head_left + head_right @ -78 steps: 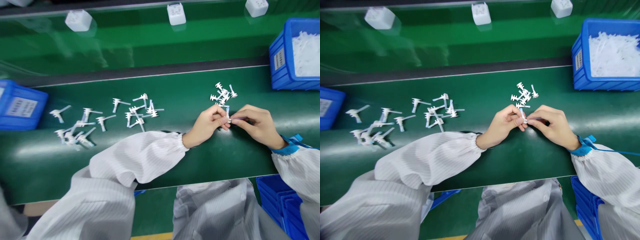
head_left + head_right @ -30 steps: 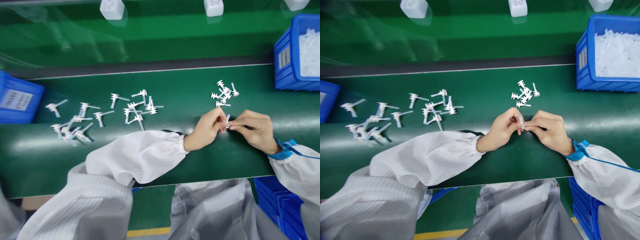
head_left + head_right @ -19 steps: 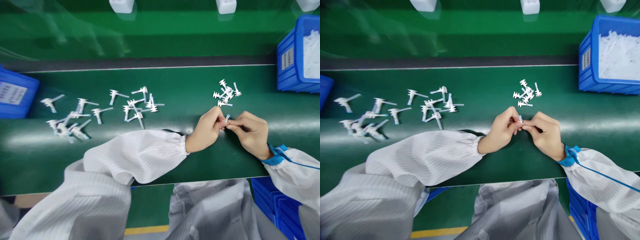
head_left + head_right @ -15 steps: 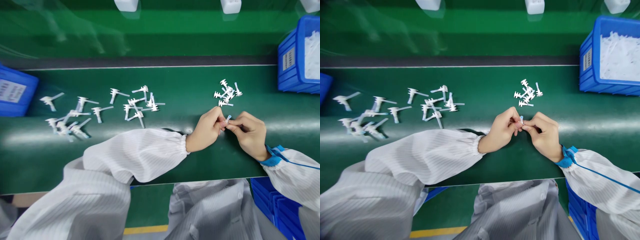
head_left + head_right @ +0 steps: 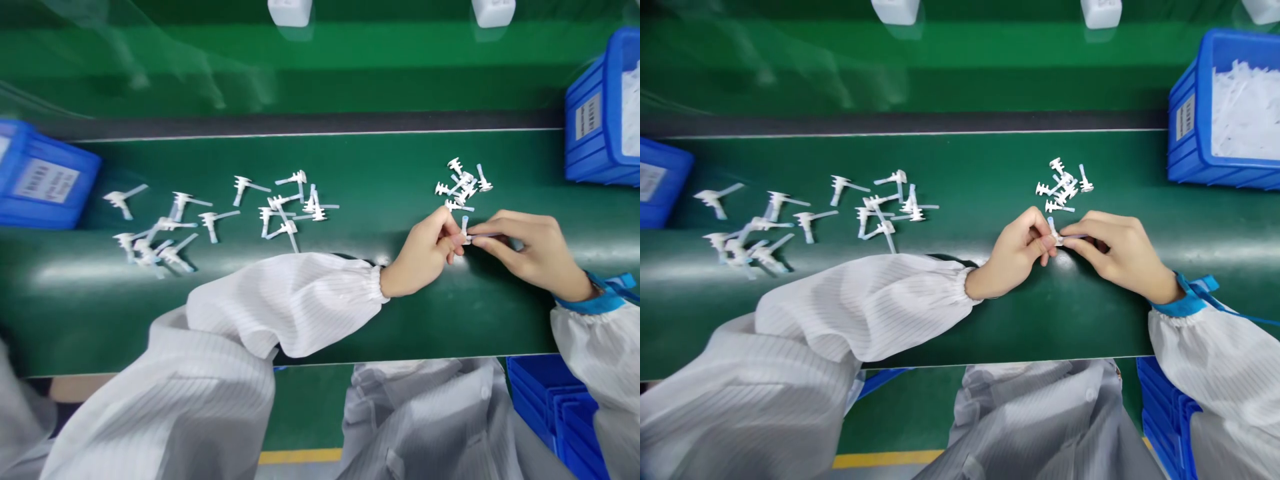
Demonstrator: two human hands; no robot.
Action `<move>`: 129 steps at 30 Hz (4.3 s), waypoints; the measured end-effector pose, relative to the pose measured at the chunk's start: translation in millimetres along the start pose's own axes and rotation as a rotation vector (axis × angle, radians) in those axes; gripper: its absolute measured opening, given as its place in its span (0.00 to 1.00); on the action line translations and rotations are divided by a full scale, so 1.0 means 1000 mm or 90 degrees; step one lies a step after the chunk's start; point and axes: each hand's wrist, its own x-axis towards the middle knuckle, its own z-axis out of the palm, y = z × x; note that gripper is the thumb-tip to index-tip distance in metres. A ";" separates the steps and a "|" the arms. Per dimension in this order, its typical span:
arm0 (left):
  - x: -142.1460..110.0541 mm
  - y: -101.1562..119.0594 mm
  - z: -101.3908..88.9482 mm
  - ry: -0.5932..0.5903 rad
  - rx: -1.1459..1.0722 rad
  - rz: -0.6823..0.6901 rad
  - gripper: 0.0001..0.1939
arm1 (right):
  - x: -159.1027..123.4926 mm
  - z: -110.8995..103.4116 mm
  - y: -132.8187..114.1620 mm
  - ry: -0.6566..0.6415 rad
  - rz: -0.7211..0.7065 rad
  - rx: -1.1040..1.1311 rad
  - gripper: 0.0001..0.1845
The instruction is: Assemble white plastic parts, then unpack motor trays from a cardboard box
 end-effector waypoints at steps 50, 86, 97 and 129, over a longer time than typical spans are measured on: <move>0.002 0.005 0.001 0.041 -0.029 -0.035 0.06 | 0.005 -0.010 -0.006 0.046 0.179 0.028 0.17; -0.002 0.006 0.001 -0.022 0.046 -0.047 0.02 | 0.009 -0.006 -0.007 0.015 0.301 0.178 0.07; -0.001 0.008 0.001 -0.053 0.260 -0.030 0.08 | -0.001 -0.008 0.002 0.000 0.277 0.186 0.09; 0.001 0.012 0.006 -0.177 0.613 0.062 0.11 | -0.006 -0.002 -0.020 -0.036 -0.147 -0.287 0.14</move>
